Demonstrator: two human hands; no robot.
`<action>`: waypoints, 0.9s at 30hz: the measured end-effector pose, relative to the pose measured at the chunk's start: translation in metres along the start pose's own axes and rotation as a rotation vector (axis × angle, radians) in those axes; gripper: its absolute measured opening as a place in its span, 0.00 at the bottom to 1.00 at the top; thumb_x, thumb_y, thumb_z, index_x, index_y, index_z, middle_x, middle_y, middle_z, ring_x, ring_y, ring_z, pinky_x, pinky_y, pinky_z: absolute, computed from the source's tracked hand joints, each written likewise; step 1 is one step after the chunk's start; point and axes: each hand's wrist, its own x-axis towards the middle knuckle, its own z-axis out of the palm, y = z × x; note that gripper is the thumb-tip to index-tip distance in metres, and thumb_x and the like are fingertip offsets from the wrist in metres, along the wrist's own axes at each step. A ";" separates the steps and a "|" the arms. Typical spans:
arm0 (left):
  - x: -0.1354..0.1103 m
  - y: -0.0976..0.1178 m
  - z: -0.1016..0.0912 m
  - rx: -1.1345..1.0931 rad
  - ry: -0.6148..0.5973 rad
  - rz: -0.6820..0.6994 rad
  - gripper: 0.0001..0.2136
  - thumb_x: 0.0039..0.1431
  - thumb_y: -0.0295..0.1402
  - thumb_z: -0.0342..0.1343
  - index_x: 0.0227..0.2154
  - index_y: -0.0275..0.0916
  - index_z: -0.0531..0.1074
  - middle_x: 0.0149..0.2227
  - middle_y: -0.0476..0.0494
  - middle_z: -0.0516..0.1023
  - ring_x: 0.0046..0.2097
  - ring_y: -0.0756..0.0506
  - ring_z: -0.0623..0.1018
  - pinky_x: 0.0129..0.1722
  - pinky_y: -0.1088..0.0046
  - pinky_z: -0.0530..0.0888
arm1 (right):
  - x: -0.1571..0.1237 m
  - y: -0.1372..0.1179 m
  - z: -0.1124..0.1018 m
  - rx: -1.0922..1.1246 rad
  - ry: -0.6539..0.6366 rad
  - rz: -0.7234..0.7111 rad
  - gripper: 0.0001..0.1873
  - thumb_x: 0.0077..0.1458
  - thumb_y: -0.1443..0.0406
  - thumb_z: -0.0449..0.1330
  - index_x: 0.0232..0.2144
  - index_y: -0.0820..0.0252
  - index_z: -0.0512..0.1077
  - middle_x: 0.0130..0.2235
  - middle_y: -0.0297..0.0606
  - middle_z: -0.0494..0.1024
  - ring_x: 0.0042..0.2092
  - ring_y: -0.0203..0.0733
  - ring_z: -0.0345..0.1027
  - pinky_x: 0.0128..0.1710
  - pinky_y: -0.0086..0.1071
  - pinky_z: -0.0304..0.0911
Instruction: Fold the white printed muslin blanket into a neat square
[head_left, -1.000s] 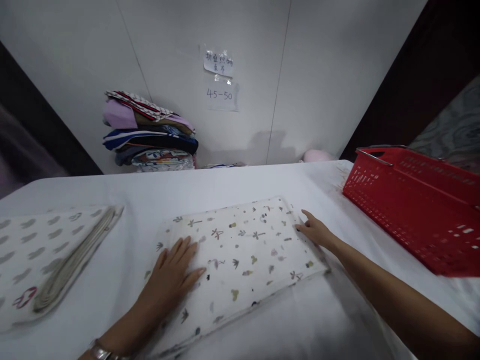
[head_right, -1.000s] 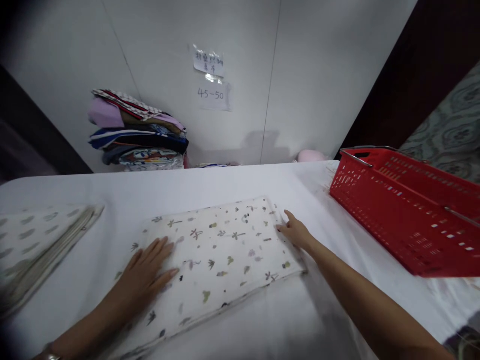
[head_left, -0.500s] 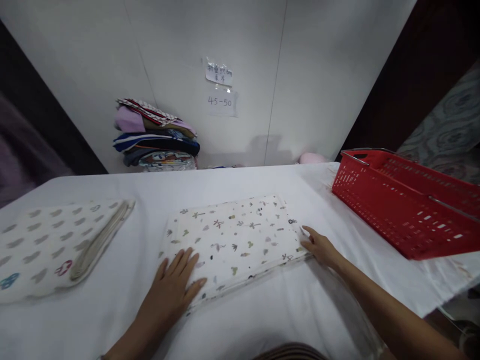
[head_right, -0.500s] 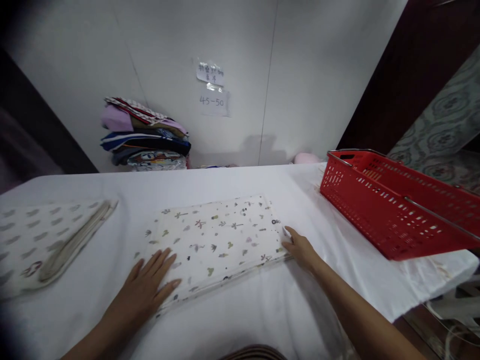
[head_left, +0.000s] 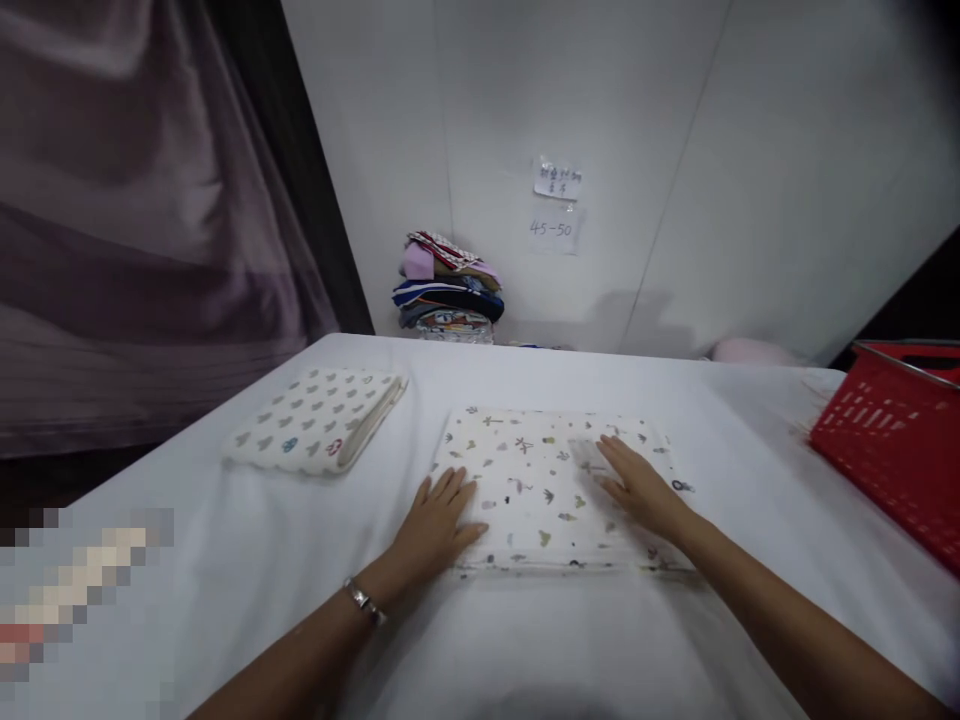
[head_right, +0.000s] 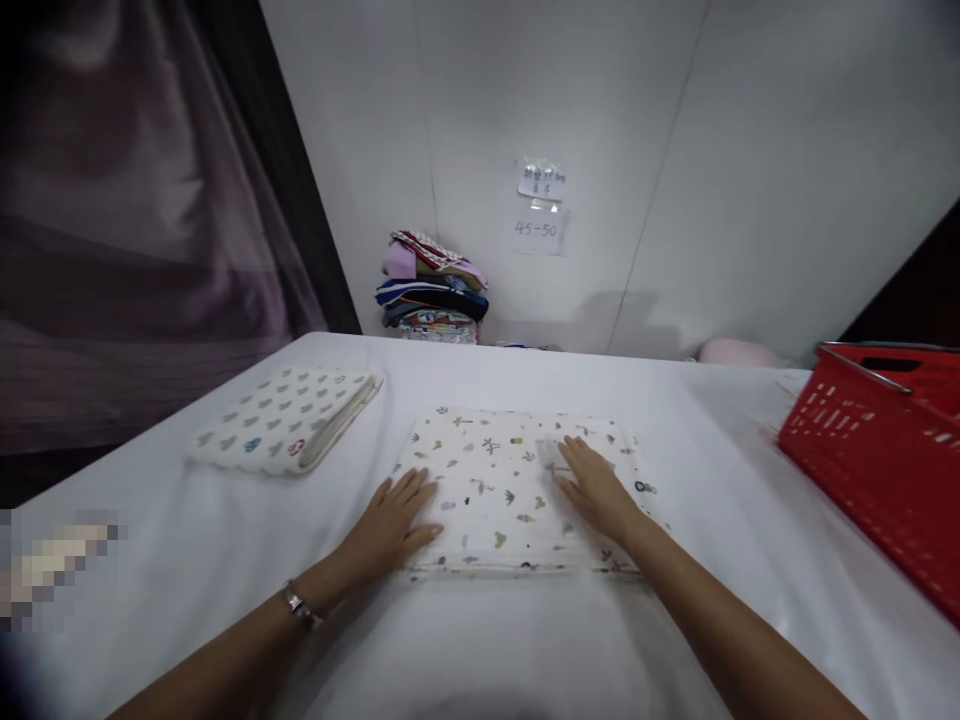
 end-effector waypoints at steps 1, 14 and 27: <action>0.001 0.000 -0.002 0.004 0.003 -0.016 0.30 0.60 0.52 0.44 0.61 0.41 0.59 0.65 0.38 0.55 0.66 0.37 0.54 0.61 0.51 0.54 | 0.017 -0.012 0.001 0.004 -0.045 -0.018 0.33 0.62 0.51 0.42 0.63 0.61 0.54 0.66 0.45 0.51 0.66 0.49 0.41 0.63 0.46 0.46; -0.008 0.002 0.010 -0.011 0.006 -0.062 0.31 0.60 0.52 0.43 0.62 0.41 0.55 0.66 0.41 0.52 0.66 0.38 0.51 0.62 0.55 0.54 | 0.133 -0.057 0.065 -0.052 -0.266 -0.041 0.40 0.61 0.45 0.36 0.65 0.65 0.47 0.68 0.45 0.42 0.68 0.50 0.31 0.64 0.48 0.31; -0.009 0.003 0.009 -0.087 -0.014 -0.073 0.33 0.60 0.54 0.41 0.63 0.40 0.53 0.66 0.40 0.50 0.67 0.38 0.49 0.63 0.54 0.51 | 0.158 -0.101 0.075 -0.044 -0.279 -0.089 0.42 0.60 0.44 0.34 0.66 0.67 0.46 0.68 0.45 0.40 0.68 0.49 0.29 0.64 0.49 0.28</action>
